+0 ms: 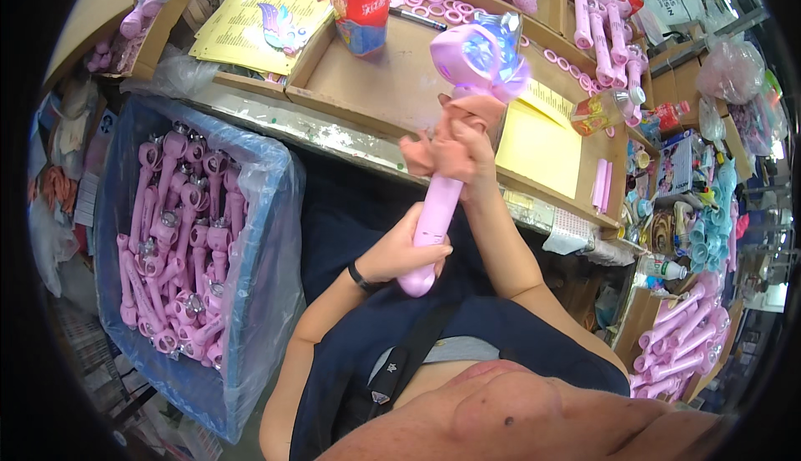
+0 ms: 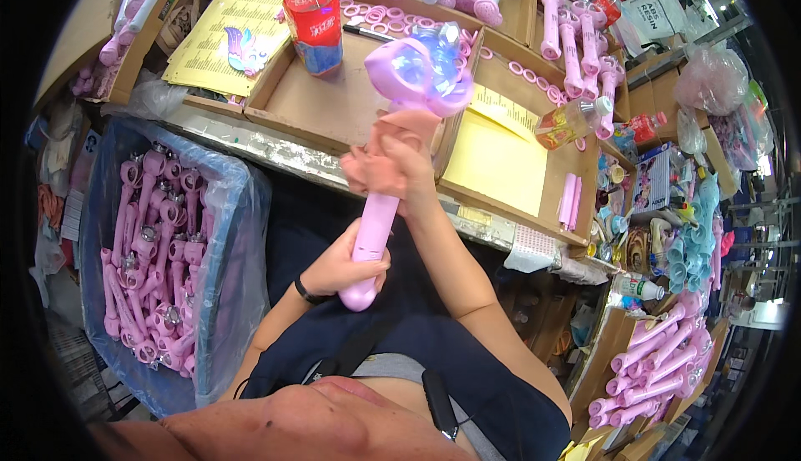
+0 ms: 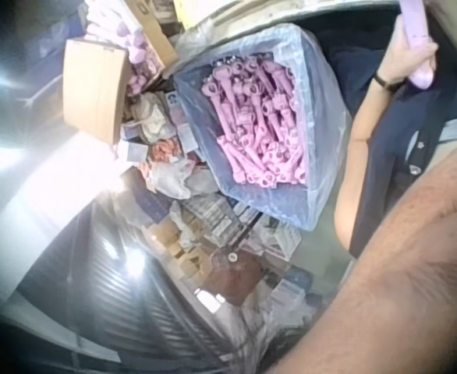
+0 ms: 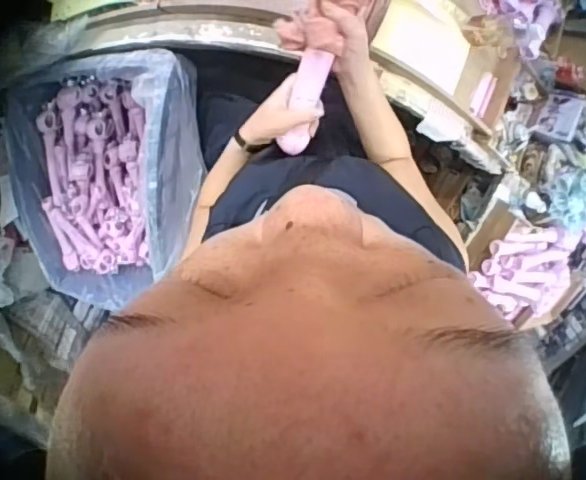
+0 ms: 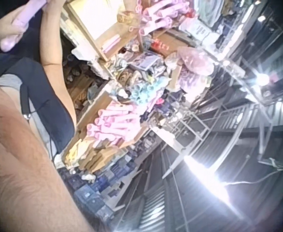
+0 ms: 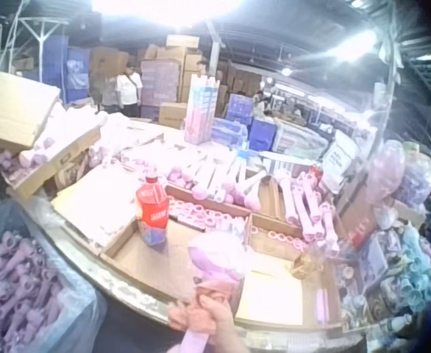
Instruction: The person assembles pink plastic wands by inserting small metal pieces into the top, wiping the wand with a cloth, and testing the light function. The person handles multiple wands one at a time, using a small metal tool and a cloth.
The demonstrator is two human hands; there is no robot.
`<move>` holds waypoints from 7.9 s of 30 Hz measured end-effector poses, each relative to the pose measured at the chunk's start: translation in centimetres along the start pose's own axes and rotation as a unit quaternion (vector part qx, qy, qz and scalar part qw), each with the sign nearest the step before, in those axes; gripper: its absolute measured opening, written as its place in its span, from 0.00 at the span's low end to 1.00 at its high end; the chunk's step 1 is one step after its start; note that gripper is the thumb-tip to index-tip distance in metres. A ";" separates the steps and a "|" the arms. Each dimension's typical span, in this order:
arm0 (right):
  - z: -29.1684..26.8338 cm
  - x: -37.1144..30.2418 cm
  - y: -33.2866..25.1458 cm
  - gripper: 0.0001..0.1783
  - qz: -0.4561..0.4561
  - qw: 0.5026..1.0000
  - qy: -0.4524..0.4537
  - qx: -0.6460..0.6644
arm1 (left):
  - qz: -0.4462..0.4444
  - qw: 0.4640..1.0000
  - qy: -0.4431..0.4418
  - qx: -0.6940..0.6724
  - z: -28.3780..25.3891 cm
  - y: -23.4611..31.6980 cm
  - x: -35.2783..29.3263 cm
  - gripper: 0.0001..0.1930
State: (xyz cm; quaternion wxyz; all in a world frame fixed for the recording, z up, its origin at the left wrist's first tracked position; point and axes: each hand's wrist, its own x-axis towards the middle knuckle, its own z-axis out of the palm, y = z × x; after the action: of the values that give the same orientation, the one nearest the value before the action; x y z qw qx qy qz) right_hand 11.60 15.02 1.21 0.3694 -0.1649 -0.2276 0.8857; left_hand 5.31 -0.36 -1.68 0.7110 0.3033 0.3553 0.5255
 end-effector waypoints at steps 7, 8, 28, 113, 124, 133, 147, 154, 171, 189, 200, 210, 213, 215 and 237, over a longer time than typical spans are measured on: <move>-0.8 1.5 -2.5 0.19 -0.239 0.965 -0.077 0.069 | -0.026 0.920 -0.176 -0.349 -0.4 -0.5 -0.8 0.29; -0.9 2.2 -3.3 0.19 -0.216 0.974 -0.064 -0.028 | 0.012 0.964 -0.073 -0.254 -0.3 -0.5 -0.7 0.26; -0.9 -8.3 3.7 0.32 0.115 0.792 -0.133 -0.584 | 0.347 0.909 0.233 -0.002 -5.2 6.7 0.8 0.43; -6.0 -7.4 5.9 0.36 0.577 0.784 -0.085 0.213 | 0.431 0.851 0.194 -0.230 -6.3 8.9 -1.5 0.35; -6.3 -6.6 1.6 0.31 0.181 0.977 -0.107 -0.035 | 0.319 0.880 0.351 -0.037 -6.8 9.6 -2.4 0.13; 0.4 -2.1 2.4 0.20 -0.561 0.498 0.014 -0.661 | 0.076 0.965 0.193 0.160 -1.2 6.0 -0.9 0.28; 1.3 -0.2 1.9 0.27 -0.374 0.749 0.087 -0.540 | 0.218 0.737 0.331 0.547 0.4 3.1 -0.6 0.36; 1.3 0.7 -0.8 0.26 -0.164 0.975 -0.020 -0.148 | 0.038 0.971 0.147 0.186 -0.9 5.4 -1.5 0.28; -1.0 0.0 4.1 0.37 -0.609 0.571 -0.035 -0.548 | 0.101 0.990 0.042 -0.090 -2.6 5.0 0.8 0.35; 0.8 -3.3 0.4 0.19 -0.285 0.936 0.129 -0.164 | 0.053 0.997 0.045 -0.046 -2.4 5.4 1.3 0.31; -0.1 -2.3 -0.1 0.31 -0.325 0.708 -0.016 -0.626 | 0.071 0.974 -0.045 -0.212 -2.5 4.3 1.0 0.47; -0.3 -2.0 0.9 0.26 -0.227 0.926 0.003 -0.303 | 0.060 0.978 -0.106 -0.168 -3.0 4.7 1.4 0.45; 0.4 -2.5 1.5 0.29 -0.209 0.968 0.008 -0.139 | 0.065 0.997 0.009 -0.038 -2.3 5.7 0.9 0.43; 0.7 -2.7 1.6 0.31 -0.190 0.966 -0.008 -0.176 | 0.096 0.993 0.067 -0.006 -1.6 6.0 0.8 0.45; 2.0 -3.0 -2.0 0.47 -0.095 0.977 0.003 -0.190 | 0.035 0.999 -0.001 -0.042 -2.2 5.5 1.1 0.38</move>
State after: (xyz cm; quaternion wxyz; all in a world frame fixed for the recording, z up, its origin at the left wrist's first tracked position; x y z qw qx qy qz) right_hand 13.88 13.50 4.35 0.4145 -0.2125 -0.4053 0.7866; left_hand 0.77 2.23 1.31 0.7045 0.2864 0.3213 0.5643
